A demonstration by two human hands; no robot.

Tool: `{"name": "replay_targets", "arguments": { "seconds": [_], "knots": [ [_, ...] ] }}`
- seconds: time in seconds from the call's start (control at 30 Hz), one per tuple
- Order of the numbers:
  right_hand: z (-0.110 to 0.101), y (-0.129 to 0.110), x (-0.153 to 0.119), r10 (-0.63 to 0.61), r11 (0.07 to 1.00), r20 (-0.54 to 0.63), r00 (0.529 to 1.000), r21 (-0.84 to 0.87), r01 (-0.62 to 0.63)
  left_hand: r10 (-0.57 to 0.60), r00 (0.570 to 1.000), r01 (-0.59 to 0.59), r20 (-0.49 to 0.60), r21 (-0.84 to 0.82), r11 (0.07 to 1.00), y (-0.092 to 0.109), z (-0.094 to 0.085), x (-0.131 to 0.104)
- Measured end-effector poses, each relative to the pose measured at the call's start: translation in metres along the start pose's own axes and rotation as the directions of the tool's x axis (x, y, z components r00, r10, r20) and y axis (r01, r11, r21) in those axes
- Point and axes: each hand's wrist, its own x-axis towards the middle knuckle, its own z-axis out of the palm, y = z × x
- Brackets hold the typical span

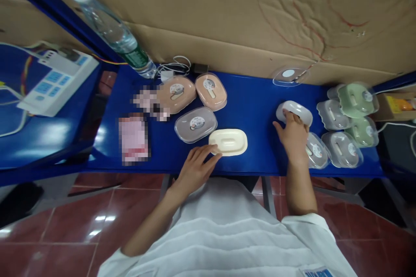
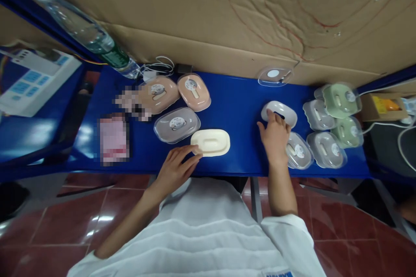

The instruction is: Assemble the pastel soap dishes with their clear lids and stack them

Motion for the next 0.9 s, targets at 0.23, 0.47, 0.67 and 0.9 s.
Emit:
{"name": "replay_targets", "arguments": {
  "seconds": [0.23, 0.47, 0.67, 0.9],
  "knots": [
    [-0.002, -0.037, -0.042, -0.695, 0.699, 0.052, 0.718, 0.287, 0.655, -0.165, 0.929, 0.212, -0.332, 0.113, 0.971, -0.037, -0.031, -0.039],
    [0.013, -0.009, -0.05, -0.536, 0.775, -0.193, 0.822, 0.273, 0.57, -0.199, 0.935, 0.26, -0.293, 0.186, 0.948, -0.05, -0.065, -0.079],
    [0.0, -0.047, -0.095, -0.466, 0.687, -0.3, 0.832, 0.47, 0.554, -0.145, 0.987, 0.151, -0.067, 0.095, 0.984, 0.017, -0.007, -0.02],
    [-0.001, -0.049, -0.121, -0.51, 0.727, -0.231, 0.829, 0.4, 0.558, -0.208, 0.947, 0.234, -0.243, 0.082, 0.969, 0.03, 0.016, 0.031]
  ]
}}
